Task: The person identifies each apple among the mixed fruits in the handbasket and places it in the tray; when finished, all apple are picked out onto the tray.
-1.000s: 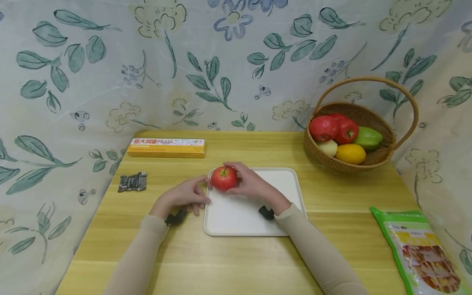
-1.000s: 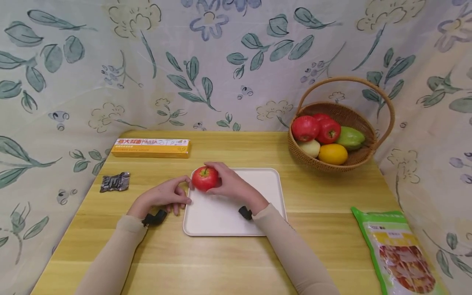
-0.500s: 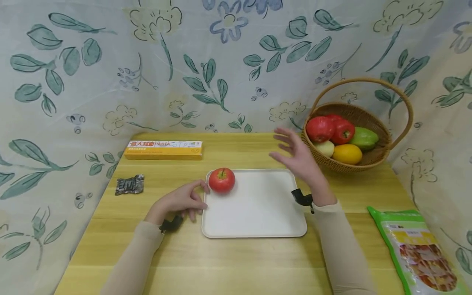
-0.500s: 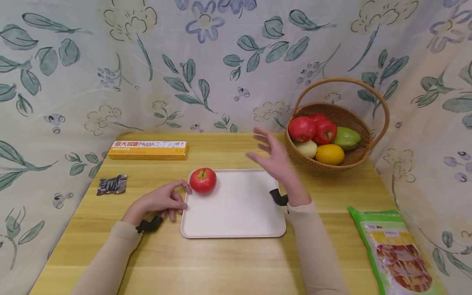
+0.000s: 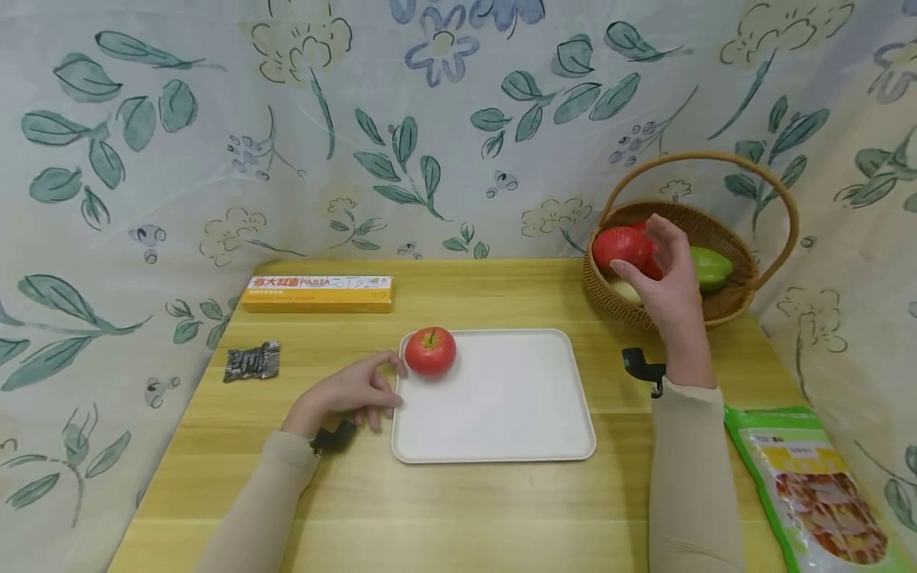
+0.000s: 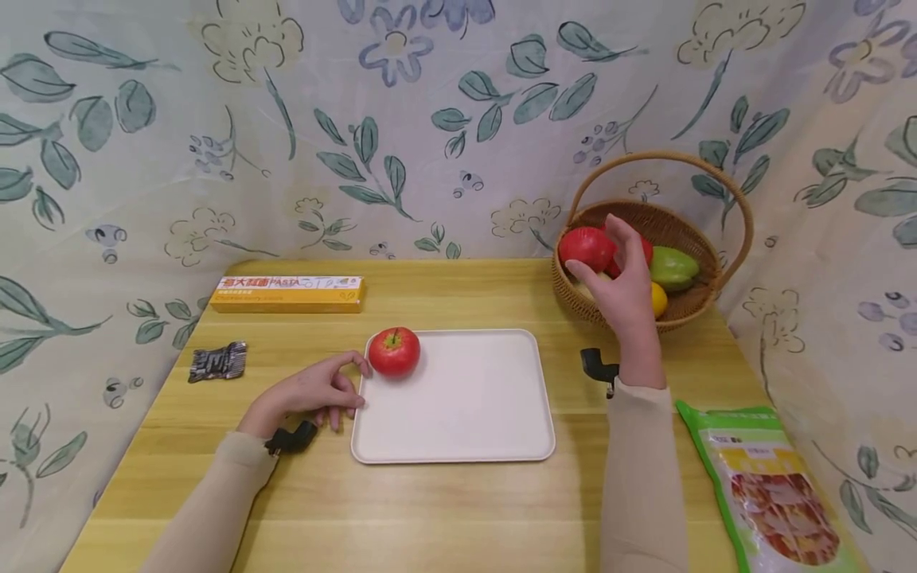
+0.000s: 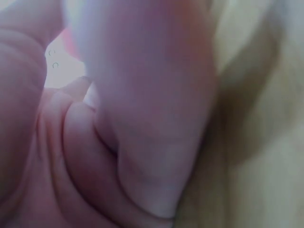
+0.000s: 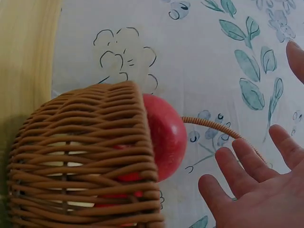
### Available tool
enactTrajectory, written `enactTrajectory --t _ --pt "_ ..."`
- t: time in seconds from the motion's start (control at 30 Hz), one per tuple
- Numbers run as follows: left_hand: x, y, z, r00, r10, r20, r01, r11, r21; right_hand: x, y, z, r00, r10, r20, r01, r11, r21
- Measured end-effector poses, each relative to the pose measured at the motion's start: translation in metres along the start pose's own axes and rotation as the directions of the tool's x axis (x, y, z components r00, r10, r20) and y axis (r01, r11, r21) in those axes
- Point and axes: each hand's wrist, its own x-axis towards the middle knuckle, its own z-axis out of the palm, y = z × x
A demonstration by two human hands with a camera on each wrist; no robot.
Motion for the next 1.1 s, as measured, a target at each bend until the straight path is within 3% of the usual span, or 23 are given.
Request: enactTrajectory --t 0.43,1.1 --pt "0.003 -0.001 0.002 1.000 -0.005 0.006 0.005 1.000 0.003 0.020 0.027 -0.006 0.989 0.144 0.025 -0.142 0.987 -0.079" --pt "0.002 -0.002 0.000 1.000 0.000 0.008 0.000 1.000 0.008 0.044 0.029 -0.003 0.966 0.214 0.146 -0.185 0.964 -0.191"
